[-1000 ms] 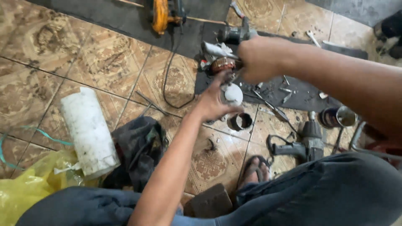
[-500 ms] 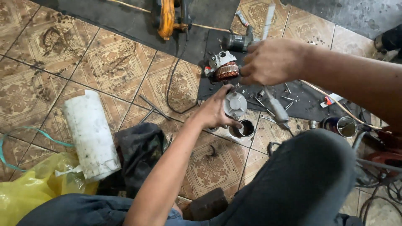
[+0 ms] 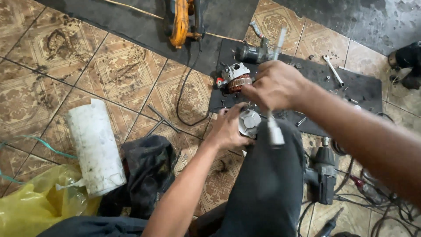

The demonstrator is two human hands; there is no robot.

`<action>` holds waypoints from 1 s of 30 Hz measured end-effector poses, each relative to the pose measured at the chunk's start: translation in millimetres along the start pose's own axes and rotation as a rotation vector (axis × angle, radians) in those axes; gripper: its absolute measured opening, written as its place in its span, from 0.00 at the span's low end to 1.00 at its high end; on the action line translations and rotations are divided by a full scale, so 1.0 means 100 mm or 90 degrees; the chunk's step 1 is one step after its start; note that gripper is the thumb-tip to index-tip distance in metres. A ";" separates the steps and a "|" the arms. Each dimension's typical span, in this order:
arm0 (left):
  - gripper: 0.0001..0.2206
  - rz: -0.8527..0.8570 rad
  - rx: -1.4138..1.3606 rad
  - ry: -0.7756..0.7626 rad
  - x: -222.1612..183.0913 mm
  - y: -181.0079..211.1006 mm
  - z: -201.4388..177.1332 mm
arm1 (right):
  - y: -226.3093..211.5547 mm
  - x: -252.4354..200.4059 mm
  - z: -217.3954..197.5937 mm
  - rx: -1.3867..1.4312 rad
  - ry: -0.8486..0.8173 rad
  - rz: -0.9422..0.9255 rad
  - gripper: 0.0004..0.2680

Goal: The person assembles a mechanical part by inserting a bearing, placing a cover, and tightening bolts with a wrench. They use a hammer to tap the bearing into place and a wrench to secure the cover.

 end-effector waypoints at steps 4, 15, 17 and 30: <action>0.53 0.018 -0.052 0.044 0.01 -0.06 0.08 | -0.20 -0.06 0.16 -0.057 0.085 0.289 0.06; 0.55 0.007 -0.075 0.066 0.06 -0.04 0.06 | -0.04 -0.31 -0.02 -0.021 -0.205 0.332 0.11; 0.54 0.002 -0.084 0.062 -0.02 0.03 0.04 | -0.04 -0.36 0.05 -0.020 -0.159 0.252 0.11; 0.55 -0.026 -0.194 0.020 0.00 -0.06 -0.03 | 0.23 -0.14 0.13 -0.137 -0.265 -0.200 0.10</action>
Point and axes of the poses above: each hand's wrist, its own x-axis towards the middle knuckle, its own z-axis out of the palm, y = z × x, the point moved 4 cm from there along x, towards the middle knuckle, and after that the axes turned 8 degrees about x, right-handed, at the moved point
